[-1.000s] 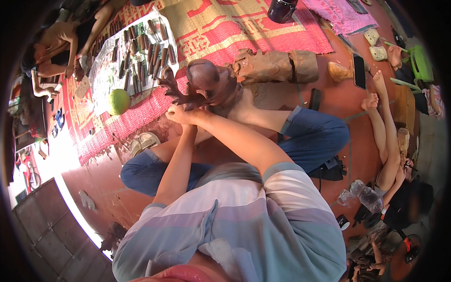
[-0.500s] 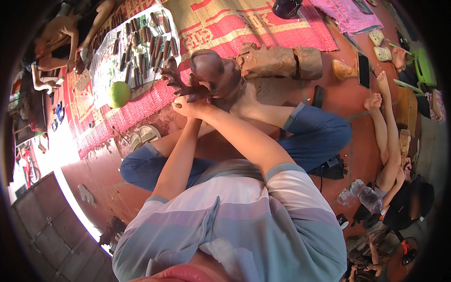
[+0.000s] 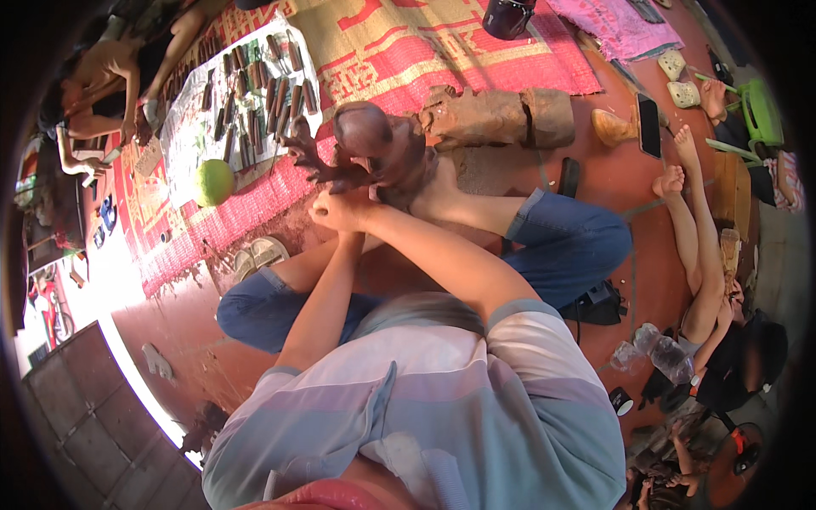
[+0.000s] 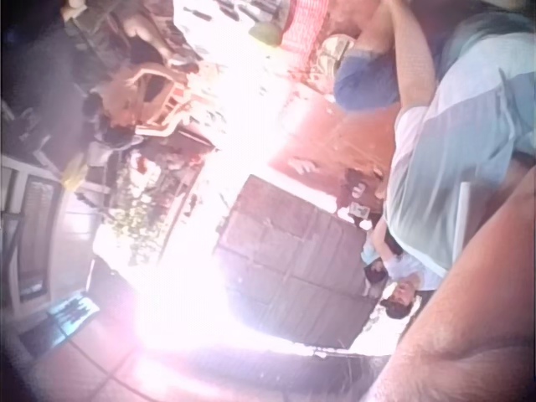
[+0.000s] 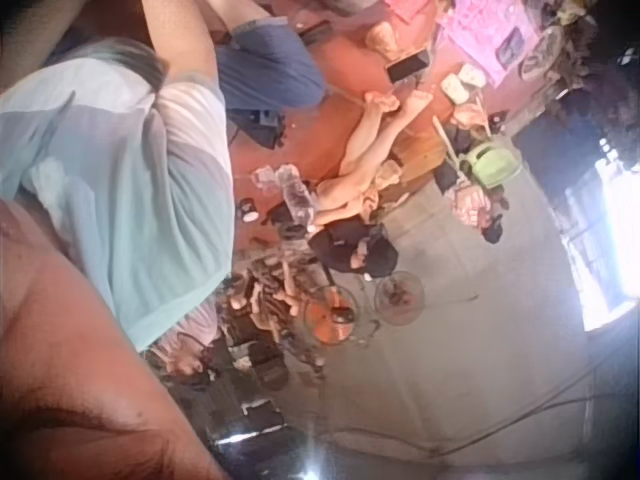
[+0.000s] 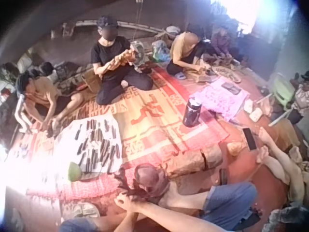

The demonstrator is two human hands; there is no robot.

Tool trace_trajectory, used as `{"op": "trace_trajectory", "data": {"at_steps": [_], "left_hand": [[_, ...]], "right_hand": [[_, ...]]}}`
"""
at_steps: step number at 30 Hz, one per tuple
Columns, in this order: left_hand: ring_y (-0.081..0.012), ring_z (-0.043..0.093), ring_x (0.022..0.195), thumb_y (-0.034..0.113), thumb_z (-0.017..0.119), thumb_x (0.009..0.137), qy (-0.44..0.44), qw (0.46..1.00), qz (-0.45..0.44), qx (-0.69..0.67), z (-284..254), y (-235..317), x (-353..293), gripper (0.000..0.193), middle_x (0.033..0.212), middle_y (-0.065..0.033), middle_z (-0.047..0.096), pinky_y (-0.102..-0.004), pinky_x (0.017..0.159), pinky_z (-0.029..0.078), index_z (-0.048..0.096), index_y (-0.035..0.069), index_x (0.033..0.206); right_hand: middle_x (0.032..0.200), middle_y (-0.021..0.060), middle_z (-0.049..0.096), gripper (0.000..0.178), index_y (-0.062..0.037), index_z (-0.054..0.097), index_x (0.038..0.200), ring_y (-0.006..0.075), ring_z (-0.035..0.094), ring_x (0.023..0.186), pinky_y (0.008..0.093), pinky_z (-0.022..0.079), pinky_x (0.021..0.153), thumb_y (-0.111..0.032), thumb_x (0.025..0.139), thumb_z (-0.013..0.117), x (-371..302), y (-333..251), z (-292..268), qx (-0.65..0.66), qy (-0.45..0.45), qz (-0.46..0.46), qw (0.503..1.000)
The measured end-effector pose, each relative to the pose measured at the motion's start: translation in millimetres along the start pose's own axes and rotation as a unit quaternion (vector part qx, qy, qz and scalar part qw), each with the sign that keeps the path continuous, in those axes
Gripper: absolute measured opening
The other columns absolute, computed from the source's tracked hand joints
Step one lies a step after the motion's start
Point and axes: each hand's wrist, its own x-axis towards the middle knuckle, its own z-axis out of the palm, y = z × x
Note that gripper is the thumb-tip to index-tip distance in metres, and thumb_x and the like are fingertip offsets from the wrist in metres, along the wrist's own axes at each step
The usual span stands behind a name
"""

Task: The person sits cross-legged on a mat and carves a dark wooden object using a small knife. They hold the object in their left hand and use the knife in their right hand to shape the surface, occasionally rotating the object to access different areas.

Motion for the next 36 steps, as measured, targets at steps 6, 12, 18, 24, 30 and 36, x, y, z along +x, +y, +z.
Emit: {"op": "trace_trajectory", "data": {"at_steps": [6, 12, 18, 24, 30, 36], "left_hand": [[-0.0241, 0.048, 0.097, 0.026, 0.053, 0.083, -0.006, 0.998, 0.026, 0.055, 8, 1, 7, 0.025, 0.097, -0.0116, 0.048, -0.0373, 0.083, 0.039, 0.050, 0.007, 0.099], [-0.0249, 0.048, 0.097, 0.025, 0.054, 0.082, -0.023, 0.995, 0.034, 0.088, 6, 2, 15, 0.025, 0.098, -0.0122, 0.049, -0.0378, 0.083, 0.039, 0.050, 0.007, 0.099], [-0.0257, 0.048, 0.097, 0.025, 0.055, 0.081, -0.041, 0.994, 0.044, 0.094, 5, 2, -2, 0.025, 0.098, -0.0128, 0.049, -0.0382, 0.083, 0.039, 0.050, 0.007, 0.099], [-0.0264, 0.048, 0.097, 0.024, 0.056, 0.080, -0.038, 0.990, 0.052, 0.124, 9, 2, 17, 0.025, 0.098, -0.0135, 0.049, -0.0386, 0.083, 0.038, 0.050, 0.007, 0.099], [-0.0272, 0.048, 0.098, 0.023, 0.057, 0.079, -0.014, 0.989, 0.025, 0.144, 9, -2, -4, 0.025, 0.098, -0.0141, 0.049, -0.0390, 0.083, 0.038, 0.051, 0.007, 0.098], [-0.0280, 0.048, 0.098, 0.022, 0.058, 0.079, 0.003, 0.990, -0.007, 0.137, 18, -2, -15, 0.026, 0.099, -0.0147, 0.049, -0.0394, 0.083, 0.037, 0.051, 0.007, 0.098]], "right_hand": [[0.056, 0.0093, 0.051, 0.032, -0.0064, 0.049, 0.052, 0.0278, 0.050, 0.070, 0.0395, 0.040, 0.063, -0.022, 0.076, 0.062, -8, 15, 0, -0.032, 0.023, -0.005, 0.999], [0.069, 0.0061, 0.058, 0.031, -0.0108, 0.055, 0.057, 0.0293, 0.058, 0.072, 0.0482, 0.041, 0.063, -0.034, 0.078, 0.059, -9, 13, -10, -0.033, 0.002, 0.033, 0.999], [0.066, 0.0077, 0.059, 0.030, -0.0107, 0.057, 0.056, 0.0304, 0.060, 0.073, 0.0531, 0.039, 0.063, -0.034, 0.075, 0.061, -16, 17, -14, -0.030, 0.023, -0.056, 0.998], [0.065, 0.0054, 0.059, 0.031, -0.0099, 0.054, 0.052, 0.0291, 0.057, 0.077, 0.0479, 0.041, 0.067, -0.032, 0.072, 0.063, -22, 17, -16, -0.099, 0.058, -0.078, 0.990], [0.100, 0.0188, 0.064, 0.022, 0.0009, 0.066, 0.076, 0.0326, 0.057, 0.105, 0.0389, 0.042, 0.093, -0.021, 0.077, 0.066, -18, 2, -35, -0.050, -0.061, -0.017, 0.997], [0.080, 0.0141, 0.063, 0.022, 0.0009, 0.056, 0.067, 0.0288, 0.062, 0.074, 0.0332, 0.049, 0.067, -0.014, 0.075, 0.070, -29, -18, -39, 0.023, 0.064, -0.025, 0.997]]}}
